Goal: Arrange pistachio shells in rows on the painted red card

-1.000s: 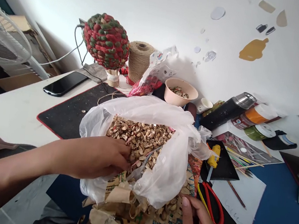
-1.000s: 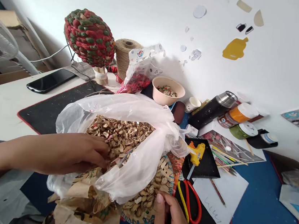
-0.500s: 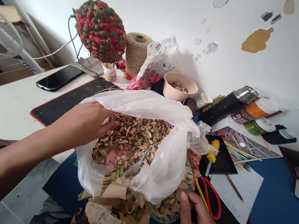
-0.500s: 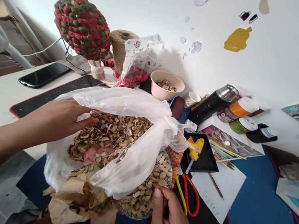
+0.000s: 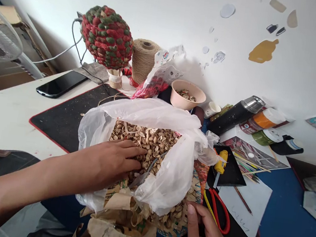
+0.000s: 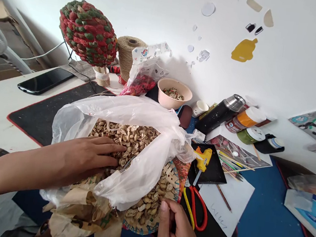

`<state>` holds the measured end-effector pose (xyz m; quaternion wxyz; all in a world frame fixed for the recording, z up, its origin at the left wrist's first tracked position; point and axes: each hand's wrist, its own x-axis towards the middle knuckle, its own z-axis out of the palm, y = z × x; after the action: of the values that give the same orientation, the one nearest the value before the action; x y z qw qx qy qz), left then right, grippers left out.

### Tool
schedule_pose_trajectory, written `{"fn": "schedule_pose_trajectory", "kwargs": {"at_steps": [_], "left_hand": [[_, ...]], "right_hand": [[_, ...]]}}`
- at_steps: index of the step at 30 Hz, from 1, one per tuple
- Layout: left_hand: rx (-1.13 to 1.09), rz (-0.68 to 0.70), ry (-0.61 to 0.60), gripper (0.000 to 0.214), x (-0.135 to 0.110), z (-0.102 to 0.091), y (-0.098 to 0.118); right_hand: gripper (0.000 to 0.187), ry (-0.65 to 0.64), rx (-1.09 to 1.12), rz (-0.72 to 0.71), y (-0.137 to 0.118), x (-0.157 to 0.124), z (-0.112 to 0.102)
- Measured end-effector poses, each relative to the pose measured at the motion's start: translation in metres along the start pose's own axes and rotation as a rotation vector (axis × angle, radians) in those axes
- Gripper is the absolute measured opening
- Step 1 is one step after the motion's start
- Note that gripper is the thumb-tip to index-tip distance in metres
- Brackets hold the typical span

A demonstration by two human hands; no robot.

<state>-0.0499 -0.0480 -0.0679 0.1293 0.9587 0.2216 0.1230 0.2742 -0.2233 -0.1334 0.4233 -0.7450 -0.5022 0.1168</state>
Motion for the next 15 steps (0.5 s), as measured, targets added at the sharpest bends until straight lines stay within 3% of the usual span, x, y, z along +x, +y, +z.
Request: {"fn": "schedule_pose_trajectory", "kwargs": {"at_steps": [5, 10, 15], "left_hand": [[0.077, -0.086, 0.001, 0.024, -0.007, 0.000, -0.022], [0.192, -0.312, 0.096, 0.046, 0.003, -0.006, -0.052], [0.261, -0.406, 0.137, 0.047, -0.003, -0.017, -0.049]], "right_hand": [[0.065, 0.011, -0.015, -0.011, 0.001, 0.000, 0.001], [0.064, 0.013, -0.011, -0.038, -0.001, 0.001, 0.001], [0.061, 0.009, -0.007, -0.018, -0.002, 0.000, 0.001]]}}
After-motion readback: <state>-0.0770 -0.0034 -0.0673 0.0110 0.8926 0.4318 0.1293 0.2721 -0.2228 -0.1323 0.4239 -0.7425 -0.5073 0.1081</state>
